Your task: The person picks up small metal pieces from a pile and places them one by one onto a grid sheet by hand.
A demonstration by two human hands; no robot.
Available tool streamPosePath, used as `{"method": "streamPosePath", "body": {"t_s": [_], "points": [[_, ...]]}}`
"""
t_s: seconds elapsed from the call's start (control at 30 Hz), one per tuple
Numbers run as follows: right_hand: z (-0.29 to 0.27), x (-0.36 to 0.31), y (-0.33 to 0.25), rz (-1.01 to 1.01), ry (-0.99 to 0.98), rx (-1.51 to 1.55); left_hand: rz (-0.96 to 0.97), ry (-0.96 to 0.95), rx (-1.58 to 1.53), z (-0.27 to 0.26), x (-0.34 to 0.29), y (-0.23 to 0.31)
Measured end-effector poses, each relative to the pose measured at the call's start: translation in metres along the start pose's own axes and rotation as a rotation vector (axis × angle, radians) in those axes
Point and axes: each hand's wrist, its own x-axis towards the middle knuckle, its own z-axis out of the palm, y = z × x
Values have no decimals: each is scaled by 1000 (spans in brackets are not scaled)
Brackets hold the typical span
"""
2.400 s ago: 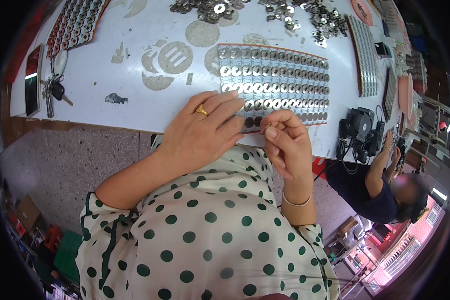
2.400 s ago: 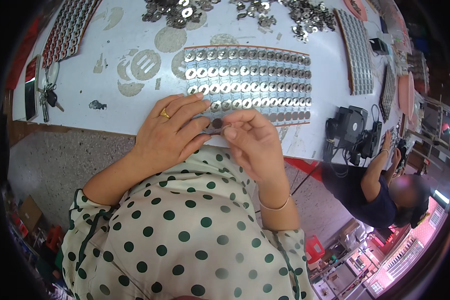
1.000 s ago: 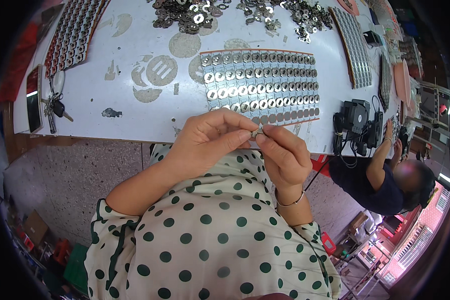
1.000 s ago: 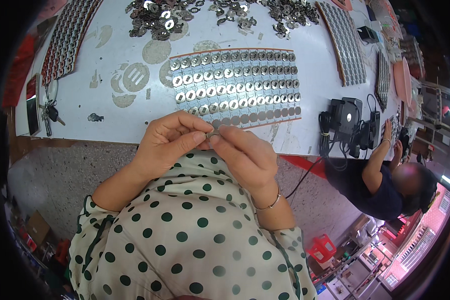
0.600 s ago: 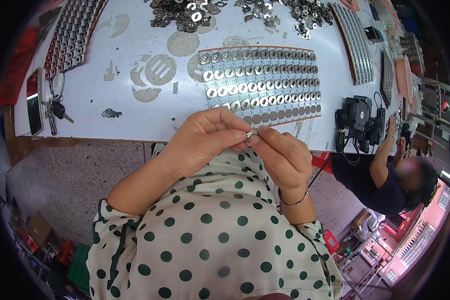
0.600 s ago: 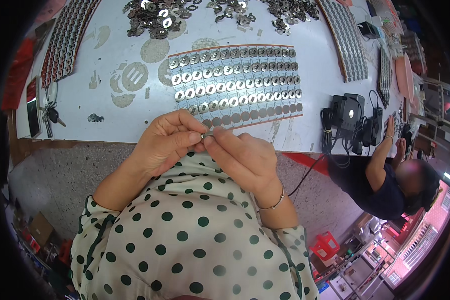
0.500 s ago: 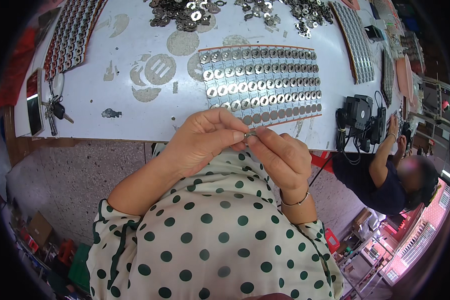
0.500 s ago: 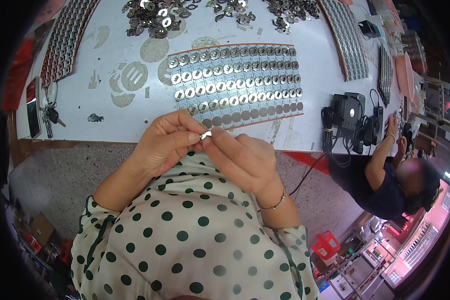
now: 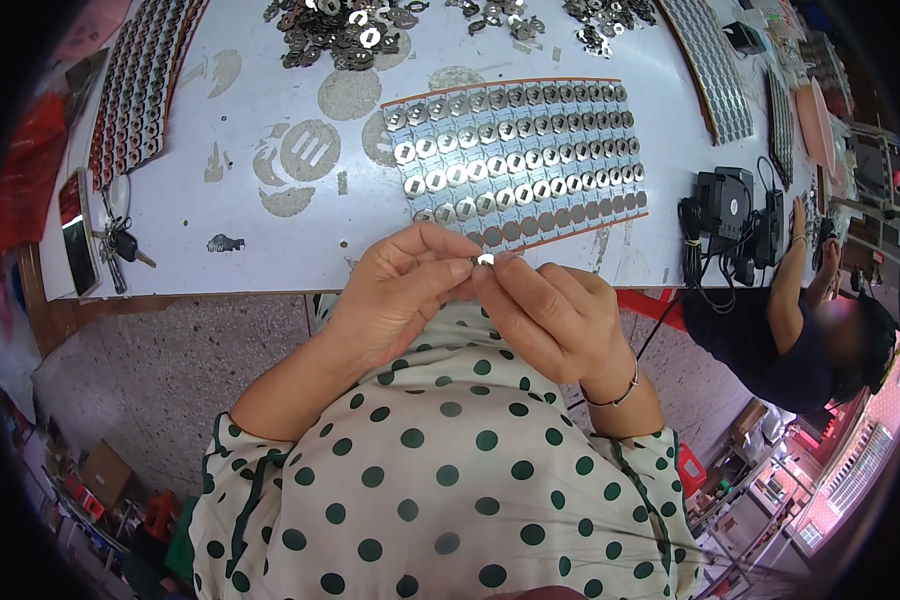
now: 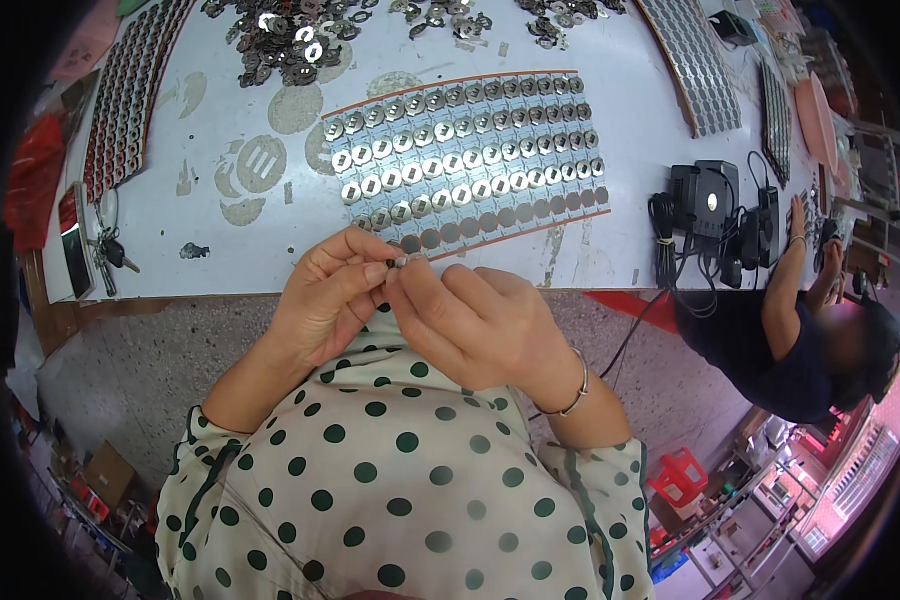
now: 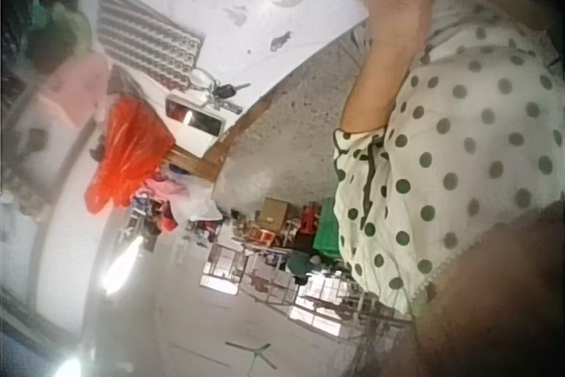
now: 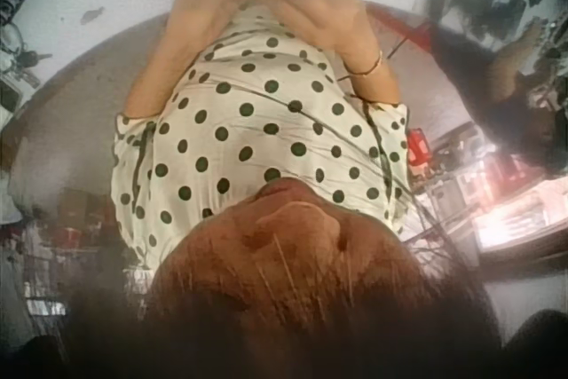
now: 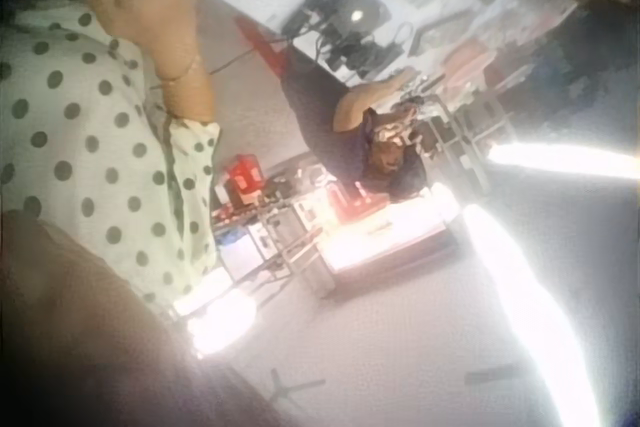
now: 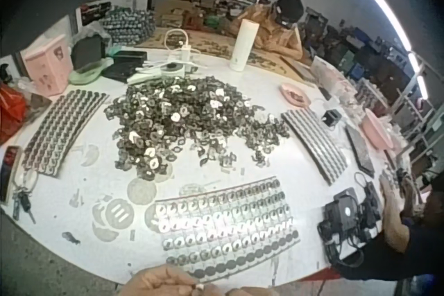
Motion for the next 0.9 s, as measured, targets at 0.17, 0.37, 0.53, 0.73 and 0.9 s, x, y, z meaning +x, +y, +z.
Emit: {"method": "streamPosePath", "body": {"t_s": [0.17, 0.37, 0.53, 0.73, 0.9], "points": [[1, -1, -3, 10, -26, 24, 46, 34, 107, 2, 0, -4], [5, -6, -3, 44, 8, 12, 31, 79, 174, 4, 1, -4], [3, -6, -3, 37, 2, 8, 24, 21, -18, 5, 1, -6], [4, -6, -2, -16, 14, 43, 18, 25, -99, 7, 0, -6], [0, -7, 8, -20, 17, 124, -22, -49, 15, 0, -1, 5]]}}
